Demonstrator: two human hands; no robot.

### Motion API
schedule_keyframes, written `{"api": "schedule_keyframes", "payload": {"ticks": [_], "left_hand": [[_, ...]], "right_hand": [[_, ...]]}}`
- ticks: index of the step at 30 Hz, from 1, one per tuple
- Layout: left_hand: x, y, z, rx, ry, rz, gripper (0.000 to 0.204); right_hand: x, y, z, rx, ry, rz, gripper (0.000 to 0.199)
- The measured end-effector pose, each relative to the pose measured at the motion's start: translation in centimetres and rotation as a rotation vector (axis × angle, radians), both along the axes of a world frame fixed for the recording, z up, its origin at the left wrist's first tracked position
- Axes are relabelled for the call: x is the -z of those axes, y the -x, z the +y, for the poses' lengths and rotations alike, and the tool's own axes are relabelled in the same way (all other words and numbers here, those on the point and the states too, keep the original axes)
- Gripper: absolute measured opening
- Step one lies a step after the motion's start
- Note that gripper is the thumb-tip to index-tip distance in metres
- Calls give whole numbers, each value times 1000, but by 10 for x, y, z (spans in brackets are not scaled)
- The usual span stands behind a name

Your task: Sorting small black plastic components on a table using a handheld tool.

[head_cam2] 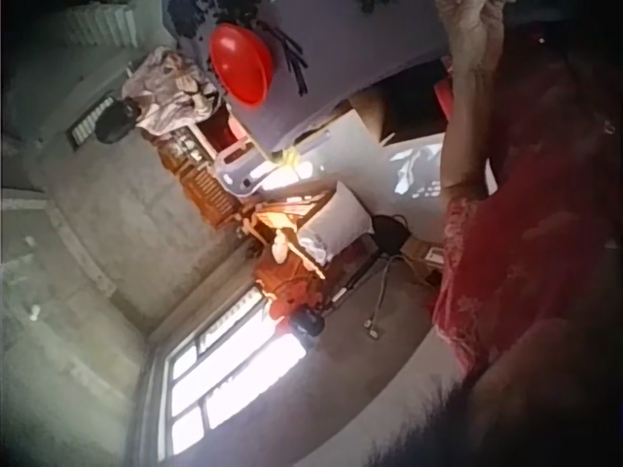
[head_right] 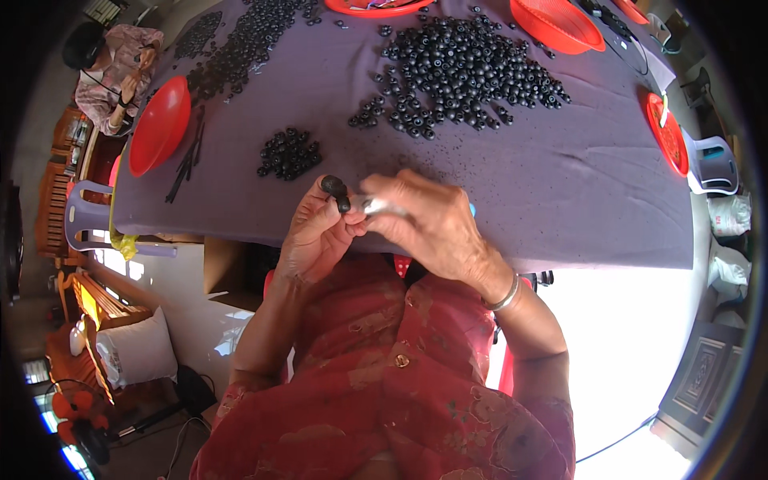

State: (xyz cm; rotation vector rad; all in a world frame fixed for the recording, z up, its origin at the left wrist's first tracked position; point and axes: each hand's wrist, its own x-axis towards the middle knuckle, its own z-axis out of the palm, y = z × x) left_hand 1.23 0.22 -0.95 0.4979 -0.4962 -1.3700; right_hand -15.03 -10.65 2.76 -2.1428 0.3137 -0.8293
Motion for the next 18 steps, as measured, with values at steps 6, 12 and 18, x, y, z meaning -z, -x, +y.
{"api": "schedule_keyframes", "payload": {"ticks": [6,12,18], "left_hand": [[-4,1,3,-67,-27,8,7],[-2,0,2,-8,-7,20,7],[0,-2,2,6,23,18,5]], "right_hand": [[-2,-8,7,66,288,37,32],[-4,-6,5,79,268,64,30],[-4,-4,4,5,199,97,31]]}}
